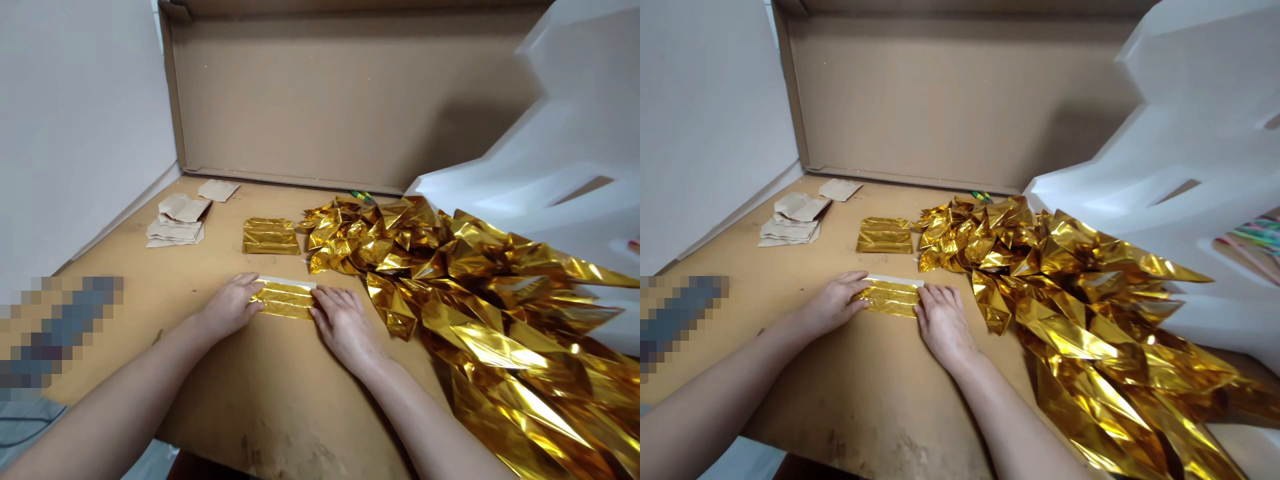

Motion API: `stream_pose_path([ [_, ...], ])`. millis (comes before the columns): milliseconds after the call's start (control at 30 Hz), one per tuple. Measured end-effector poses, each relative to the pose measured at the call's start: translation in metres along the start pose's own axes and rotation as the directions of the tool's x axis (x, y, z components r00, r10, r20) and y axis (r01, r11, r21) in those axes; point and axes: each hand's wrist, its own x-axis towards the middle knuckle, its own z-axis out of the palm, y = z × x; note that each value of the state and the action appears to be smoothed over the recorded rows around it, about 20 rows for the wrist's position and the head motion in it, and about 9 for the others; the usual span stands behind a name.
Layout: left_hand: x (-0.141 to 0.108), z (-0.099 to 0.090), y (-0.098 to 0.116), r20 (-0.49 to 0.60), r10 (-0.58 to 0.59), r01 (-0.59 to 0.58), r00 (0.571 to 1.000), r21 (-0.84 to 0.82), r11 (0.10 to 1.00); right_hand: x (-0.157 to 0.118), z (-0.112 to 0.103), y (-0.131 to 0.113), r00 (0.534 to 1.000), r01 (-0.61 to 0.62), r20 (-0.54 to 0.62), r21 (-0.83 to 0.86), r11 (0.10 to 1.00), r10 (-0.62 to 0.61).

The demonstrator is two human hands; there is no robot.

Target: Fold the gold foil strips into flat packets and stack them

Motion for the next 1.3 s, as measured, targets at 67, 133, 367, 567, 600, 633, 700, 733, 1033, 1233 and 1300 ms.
stream_pose_path([
  [67, 0.000, 0.000, 0.000, -0.015, -0.019, 0.018, 1.000, -0.022, 1.000, 0.000, 0.000, 0.000, 1.000, -0.002, -0.020, 0.019, 1.000, 0.002],
  [133, 0.000, 0.000, 0.000, -0.024, -0.013, 0.012, 1.000, -0.048, 0.999, -0.001, 0.002, 0.001, 0.999, 0.007, -0.048, 0.046, 0.999, -0.005],
  [367, 0.001, 0.004, -0.001, -0.068, -0.038, 0.029, 0.997, -0.127, 0.992, -0.002, 0.011, 0.006, 0.983, 0.087, -0.174, 0.151, 0.985, -0.060],
  [567, 0.001, 0.006, 0.000, -0.102, -0.053, 0.038, 0.993, -0.146, 0.989, -0.002, 0.010, 0.005, 0.984, 0.030, -0.177, 0.208, 0.978, 0.008],
  [600, 0.001, 0.005, 0.000, -0.104, -0.057, 0.041, 0.993, -0.144, 0.989, -0.002, 0.009, 0.005, 0.985, 0.019, -0.171, 0.217, 0.976, 0.019],
  [633, 0.001, 0.005, 0.001, -0.105, -0.059, 0.044, 0.993, -0.142, 0.989, -0.002, 0.009, 0.004, 0.986, 0.010, -0.164, 0.225, 0.974, 0.027],
  [700, 0.001, 0.005, 0.001, -0.109, -0.055, 0.039, 0.993, -0.141, 0.989, -0.002, 0.008, 0.004, 0.987, -0.007, -0.156, 0.234, 0.972, 0.045],
  [733, 0.000, 0.005, 0.001, -0.115, -0.051, 0.035, 0.992, -0.142, 0.989, -0.002, 0.008, 0.004, 0.987, -0.014, -0.153, 0.238, 0.971, 0.052],
  [1033, -0.001, 0.005, 0.001, -0.168, -0.006, -0.023, 0.986, -0.173, 0.985, -0.002, 0.007, 0.004, 0.985, -0.028, -0.157, 0.266, 0.964, 0.071],
  [1233, 0.000, 0.004, -0.002, -0.142, 0.094, -0.118, 0.985, -0.171, 0.978, -0.002, 0.004, 0.003, 0.991, 0.015, -0.130, 0.208, 0.978, 0.013],
  [1300, 0.000, 0.006, -0.004, -0.145, 0.135, -0.160, 0.980, -0.178, 0.971, -0.002, 0.003, 0.002, 0.992, 0.030, -0.125, 0.192, 0.981, -0.006],
])
